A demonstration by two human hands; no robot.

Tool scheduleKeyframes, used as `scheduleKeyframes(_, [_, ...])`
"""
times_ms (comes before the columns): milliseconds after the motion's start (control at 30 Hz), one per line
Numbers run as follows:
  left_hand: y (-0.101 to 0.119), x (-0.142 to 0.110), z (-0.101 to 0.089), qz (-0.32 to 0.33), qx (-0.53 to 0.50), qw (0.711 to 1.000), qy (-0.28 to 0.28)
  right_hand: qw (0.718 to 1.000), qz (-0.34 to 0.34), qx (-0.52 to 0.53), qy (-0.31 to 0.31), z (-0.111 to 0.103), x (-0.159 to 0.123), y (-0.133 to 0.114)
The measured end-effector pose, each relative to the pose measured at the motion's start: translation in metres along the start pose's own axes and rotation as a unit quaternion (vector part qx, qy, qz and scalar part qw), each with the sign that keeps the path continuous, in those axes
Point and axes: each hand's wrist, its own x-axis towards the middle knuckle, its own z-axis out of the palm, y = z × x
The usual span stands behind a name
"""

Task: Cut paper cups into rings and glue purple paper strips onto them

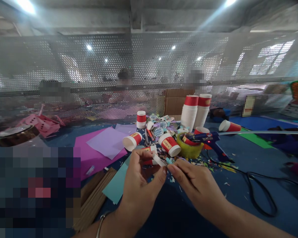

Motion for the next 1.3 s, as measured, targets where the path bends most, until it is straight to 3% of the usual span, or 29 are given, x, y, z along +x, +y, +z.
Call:
scheduleKeyframes(833, [0.004,0.001,0.003,-0.035,-0.017,0.999,-0.015,0.999,0.023,-0.004,-0.022,0.0,0.002,0.003])
scheduleKeyframes(1000, [0.003,0.005,-0.001,-0.054,0.016,0.998,0.02,0.999,0.051,0.009,-0.013,0.003,0.005,0.007])
scheduleKeyframes(1100, [0.002,0.007,0.001,-0.066,0.016,0.998,-0.01,0.998,0.061,0.019,-0.024,0.007,0.008,0.008])
scheduleKeyframes(1200, [0.004,0.007,0.004,-0.105,-0.03,0.994,-0.029,0.998,0.053,0.027,-0.032,0.009,0.009,0.007])
scheduleKeyframes(1300, [0.008,0.005,0.006,-0.201,-0.13,0.971,-0.01,0.998,0.053,0.034,-0.026,0.01,0.009,0.003])
